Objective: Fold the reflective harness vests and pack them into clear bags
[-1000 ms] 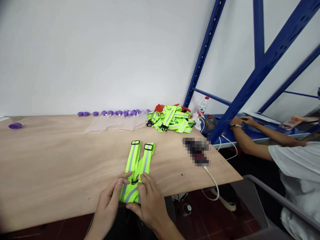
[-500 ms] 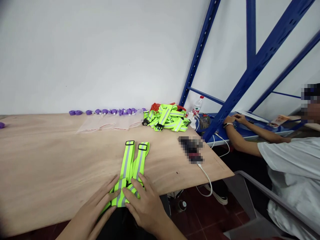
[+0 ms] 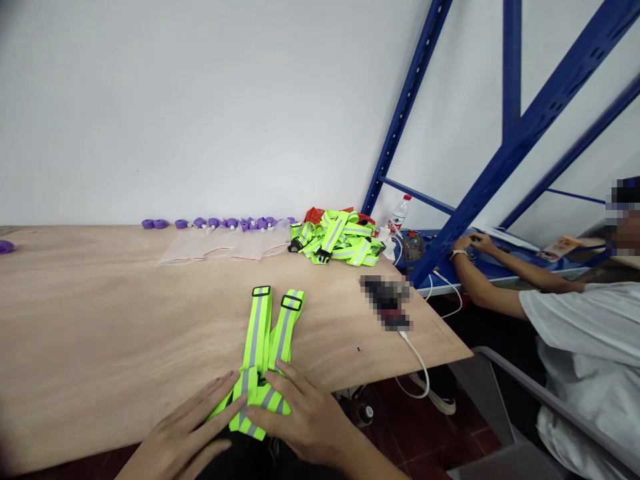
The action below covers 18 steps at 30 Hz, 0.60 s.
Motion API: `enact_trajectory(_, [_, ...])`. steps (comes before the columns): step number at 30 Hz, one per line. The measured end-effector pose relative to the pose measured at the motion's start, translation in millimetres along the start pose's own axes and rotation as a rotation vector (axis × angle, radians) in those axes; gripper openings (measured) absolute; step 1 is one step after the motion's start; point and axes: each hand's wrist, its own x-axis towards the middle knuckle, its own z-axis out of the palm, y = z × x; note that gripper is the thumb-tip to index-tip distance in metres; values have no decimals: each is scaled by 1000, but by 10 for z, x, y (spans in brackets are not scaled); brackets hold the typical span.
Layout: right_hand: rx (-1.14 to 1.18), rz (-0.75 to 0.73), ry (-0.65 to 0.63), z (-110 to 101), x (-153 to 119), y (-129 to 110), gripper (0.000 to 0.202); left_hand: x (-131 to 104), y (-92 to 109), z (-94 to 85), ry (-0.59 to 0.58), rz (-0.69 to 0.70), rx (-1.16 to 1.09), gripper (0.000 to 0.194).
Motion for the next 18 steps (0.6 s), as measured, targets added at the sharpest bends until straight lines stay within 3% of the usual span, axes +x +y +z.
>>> enact_trajectory(6, [84, 48, -29, -44, 24, -3, 39, 15, -92, -131, 22, -3, -175, 66])
enact_trajectory(13, [159, 101, -96, -70, 30, 6, 40, 160, -291, -144, -23, 118, -148, 68])
enact_trajectory(18, [233, 161, -89, -171, 135, 36, 38, 328, -245, -112, 38, 68, -167, 64])
